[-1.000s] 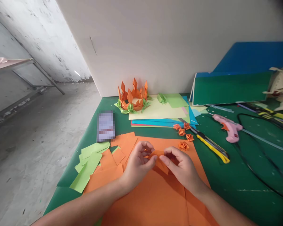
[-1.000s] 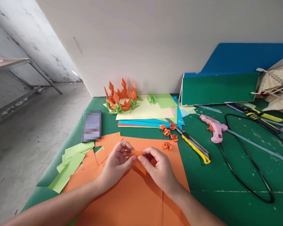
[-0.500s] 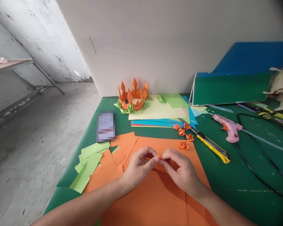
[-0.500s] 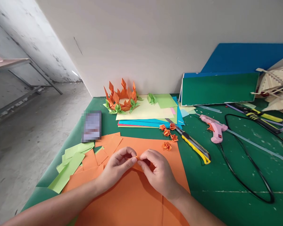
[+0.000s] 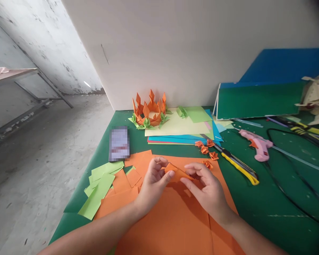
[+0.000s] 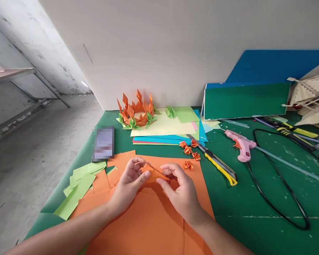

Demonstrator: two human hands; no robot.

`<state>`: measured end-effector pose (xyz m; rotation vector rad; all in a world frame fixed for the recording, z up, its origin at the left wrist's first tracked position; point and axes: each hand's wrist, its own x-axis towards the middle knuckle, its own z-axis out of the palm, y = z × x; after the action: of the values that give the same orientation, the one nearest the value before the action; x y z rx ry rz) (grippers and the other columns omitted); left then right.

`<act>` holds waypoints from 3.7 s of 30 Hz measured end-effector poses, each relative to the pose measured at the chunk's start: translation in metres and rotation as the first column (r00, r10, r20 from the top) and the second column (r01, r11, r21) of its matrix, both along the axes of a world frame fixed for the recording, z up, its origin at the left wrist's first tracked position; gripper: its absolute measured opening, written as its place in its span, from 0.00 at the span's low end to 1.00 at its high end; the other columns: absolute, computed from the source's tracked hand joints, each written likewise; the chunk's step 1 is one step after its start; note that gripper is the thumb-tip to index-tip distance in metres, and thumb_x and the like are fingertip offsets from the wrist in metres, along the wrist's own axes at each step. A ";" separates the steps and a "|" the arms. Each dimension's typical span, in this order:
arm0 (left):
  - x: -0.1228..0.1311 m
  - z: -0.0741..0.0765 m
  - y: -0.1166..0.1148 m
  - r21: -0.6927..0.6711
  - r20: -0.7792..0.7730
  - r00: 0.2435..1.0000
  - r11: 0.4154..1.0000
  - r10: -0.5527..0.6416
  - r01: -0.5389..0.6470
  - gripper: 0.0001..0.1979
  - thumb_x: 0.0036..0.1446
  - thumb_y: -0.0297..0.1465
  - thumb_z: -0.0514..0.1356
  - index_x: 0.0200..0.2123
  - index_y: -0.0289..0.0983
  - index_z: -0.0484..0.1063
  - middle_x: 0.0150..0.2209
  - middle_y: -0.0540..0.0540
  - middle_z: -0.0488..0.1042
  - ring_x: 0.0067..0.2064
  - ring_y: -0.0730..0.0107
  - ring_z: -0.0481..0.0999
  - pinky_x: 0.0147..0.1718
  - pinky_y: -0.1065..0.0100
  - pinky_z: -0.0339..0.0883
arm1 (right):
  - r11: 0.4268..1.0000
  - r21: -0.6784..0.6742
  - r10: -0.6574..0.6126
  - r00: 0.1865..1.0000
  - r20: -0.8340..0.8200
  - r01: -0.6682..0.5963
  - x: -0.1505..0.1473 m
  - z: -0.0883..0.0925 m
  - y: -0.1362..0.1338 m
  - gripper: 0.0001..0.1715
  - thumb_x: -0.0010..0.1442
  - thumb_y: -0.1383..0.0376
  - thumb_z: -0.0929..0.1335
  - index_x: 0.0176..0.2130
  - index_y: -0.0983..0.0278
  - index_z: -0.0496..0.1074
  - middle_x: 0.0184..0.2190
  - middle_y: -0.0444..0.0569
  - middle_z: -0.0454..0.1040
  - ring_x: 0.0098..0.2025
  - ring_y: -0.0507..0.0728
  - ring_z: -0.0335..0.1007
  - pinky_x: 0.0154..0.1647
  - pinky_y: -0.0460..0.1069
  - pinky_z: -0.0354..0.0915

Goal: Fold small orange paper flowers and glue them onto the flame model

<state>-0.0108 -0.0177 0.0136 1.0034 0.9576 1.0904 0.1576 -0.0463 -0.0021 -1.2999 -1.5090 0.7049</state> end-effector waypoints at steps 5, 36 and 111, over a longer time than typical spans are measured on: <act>0.000 -0.002 -0.001 0.015 0.034 0.999 1.000 -0.012 0.011 0.10 0.54 0.35 0.66 0.32 0.39 0.66 0.30 0.54 0.66 0.30 0.78 0.65 0.31 0.74 0.62 | 0.998 0.056 0.008 1.000 0.022 -0.010 0.001 0.002 0.000 0.07 0.59 0.62 0.70 0.38 0.60 0.70 0.33 0.46 0.74 0.35 0.54 0.71 0.37 0.48 0.71; -0.002 0.000 -0.001 0.015 -0.126 0.992 1.000 0.017 -0.015 0.07 0.53 0.33 0.66 0.35 0.40 0.80 0.40 0.45 0.75 0.45 0.63 0.74 0.45 0.65 0.69 | 0.986 0.104 0.119 0.985 0.122 -0.132 0.007 0.009 0.003 0.03 0.62 0.65 0.68 0.36 0.59 0.67 0.32 0.46 0.69 0.33 0.54 0.66 0.35 0.50 0.66; -0.001 -0.003 -0.005 0.080 -0.206 0.973 0.989 -0.108 0.126 0.06 0.55 0.34 0.64 0.33 0.39 0.80 0.35 0.46 0.72 0.38 0.68 0.74 0.33 0.70 0.70 | 0.950 -0.235 0.167 0.969 -0.184 -0.208 0.000 0.007 0.005 0.13 0.61 0.56 0.68 0.31 0.61 0.64 0.31 0.45 0.66 0.33 0.53 0.65 0.34 0.47 0.66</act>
<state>-0.0120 -0.0231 0.0108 1.2492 1.0031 0.9543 0.1581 -0.0411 0.0044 -1.2593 -1.4562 1.1310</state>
